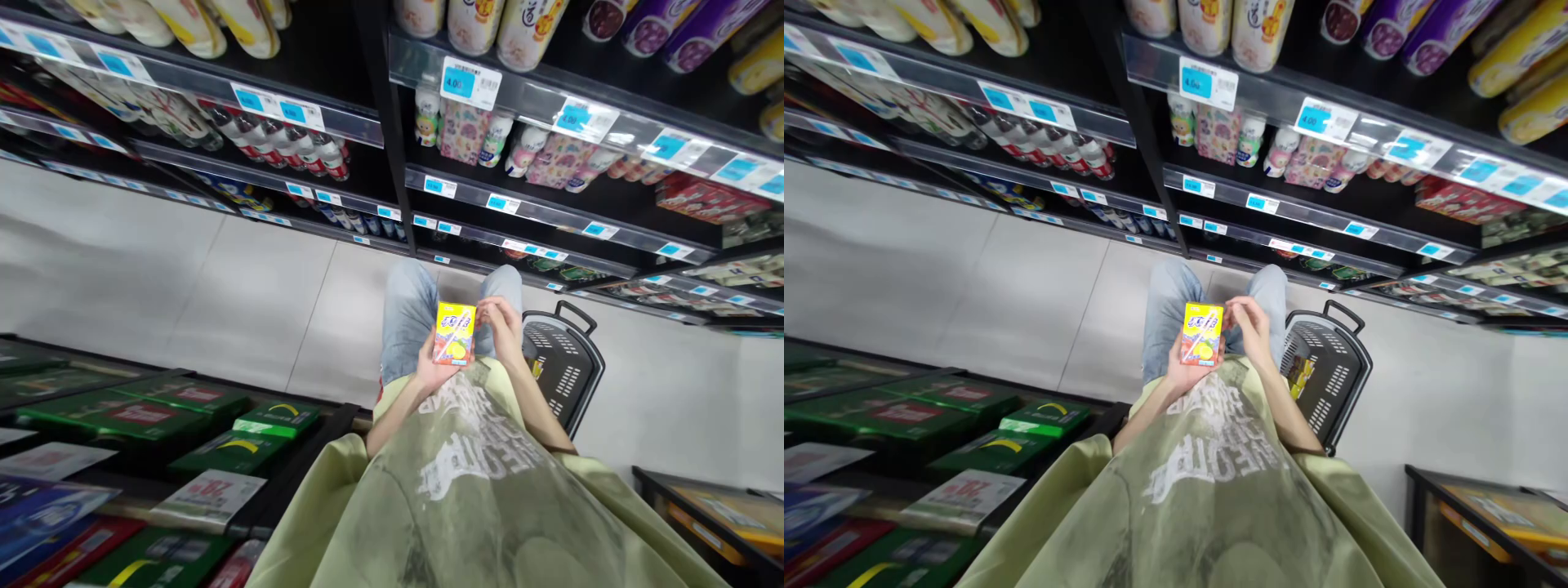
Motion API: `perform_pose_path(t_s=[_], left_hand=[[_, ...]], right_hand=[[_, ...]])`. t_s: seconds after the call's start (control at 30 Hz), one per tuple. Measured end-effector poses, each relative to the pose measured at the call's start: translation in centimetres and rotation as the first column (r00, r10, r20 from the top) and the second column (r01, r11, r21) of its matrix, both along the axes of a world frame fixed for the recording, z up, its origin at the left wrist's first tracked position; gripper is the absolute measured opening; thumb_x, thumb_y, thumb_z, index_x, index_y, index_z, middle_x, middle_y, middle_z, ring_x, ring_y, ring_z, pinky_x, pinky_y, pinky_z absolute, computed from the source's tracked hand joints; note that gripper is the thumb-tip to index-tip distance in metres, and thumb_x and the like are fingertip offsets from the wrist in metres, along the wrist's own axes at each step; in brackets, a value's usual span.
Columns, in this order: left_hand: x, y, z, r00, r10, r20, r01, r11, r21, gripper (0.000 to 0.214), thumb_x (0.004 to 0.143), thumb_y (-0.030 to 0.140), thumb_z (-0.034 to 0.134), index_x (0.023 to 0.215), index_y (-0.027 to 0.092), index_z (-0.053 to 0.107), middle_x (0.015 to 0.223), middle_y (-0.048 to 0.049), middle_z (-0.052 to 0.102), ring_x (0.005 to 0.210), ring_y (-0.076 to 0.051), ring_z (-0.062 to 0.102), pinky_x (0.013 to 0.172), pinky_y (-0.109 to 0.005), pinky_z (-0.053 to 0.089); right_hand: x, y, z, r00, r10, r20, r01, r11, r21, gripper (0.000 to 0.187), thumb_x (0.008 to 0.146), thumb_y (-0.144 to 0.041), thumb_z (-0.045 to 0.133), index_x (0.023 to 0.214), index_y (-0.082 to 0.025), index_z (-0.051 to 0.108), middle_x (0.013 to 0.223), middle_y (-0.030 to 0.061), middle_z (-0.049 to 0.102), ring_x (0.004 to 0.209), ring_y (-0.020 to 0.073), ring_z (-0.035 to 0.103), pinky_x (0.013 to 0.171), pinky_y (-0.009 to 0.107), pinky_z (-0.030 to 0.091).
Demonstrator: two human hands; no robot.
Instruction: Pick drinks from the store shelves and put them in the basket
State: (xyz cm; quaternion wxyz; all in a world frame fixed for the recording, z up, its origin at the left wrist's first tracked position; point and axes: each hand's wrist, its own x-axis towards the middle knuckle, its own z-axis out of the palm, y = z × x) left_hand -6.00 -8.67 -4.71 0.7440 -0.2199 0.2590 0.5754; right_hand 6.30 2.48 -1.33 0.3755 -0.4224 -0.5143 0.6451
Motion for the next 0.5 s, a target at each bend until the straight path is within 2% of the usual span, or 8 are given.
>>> perform_pose_path(t_s=[0.17, 0.4, 0.5], left_hand=[[-0.1, 0.0, 0.2, 0.998, -0.001, -0.065, 0.003, 0.999, 0.032, 0.061, 0.097, 0.068, 0.065, 0.109, 0.009, 0.076, 0.092, -0.0160, 0.076, 0.066, -0.024, 0.068, 0.058, -0.033, 0.051], [-0.1, -0.3, -0.8, 0.976, -0.037, -0.217, 0.061, 0.993, 0.105, 0.069, 0.090, 0.075, 0.071, 0.116, 0.012, 0.078, 0.097, -0.0161, 0.079, 0.077, -0.028, 0.072, 0.064, -0.034, 0.052], [0.3, -0.1, -1.1, 0.938, -0.038, -0.344, 0.083, 0.990, 0.117, 0.078, 0.081, 0.084, 0.078, 0.113, 0.013, 0.078, 0.096, -0.0147, 0.079, 0.080, -0.031, 0.074, 0.065, -0.036, 0.053]], right_hand=[[-0.5, -0.3, 0.1, 0.999, 0.026, 0.018, -0.026, 1.000, -0.005, 0.052, 0.089, -0.079, 0.083, 0.097, -0.028, 0.074, 0.076, 0.0025, 0.071, 0.069, 0.0224, 0.065, 0.063, 0.039, 0.056], [0.0, -0.3, -0.2, 0.997, 0.062, 0.050, -0.063, 0.998, 0.027, 0.048, 0.094, -0.074, 0.079, 0.102, -0.026, 0.077, 0.080, 0.0010, 0.072, 0.072, 0.0201, 0.068, 0.068, 0.035, 0.058], [0.4, -0.2, -0.6, 0.991, 0.089, 0.101, -0.093, 0.995, 0.035, 0.053, 0.095, -0.077, 0.077, 0.109, -0.027, 0.076, 0.094, 0.0042, 0.076, 0.085, 0.0228, 0.071, 0.074, 0.036, 0.061]])
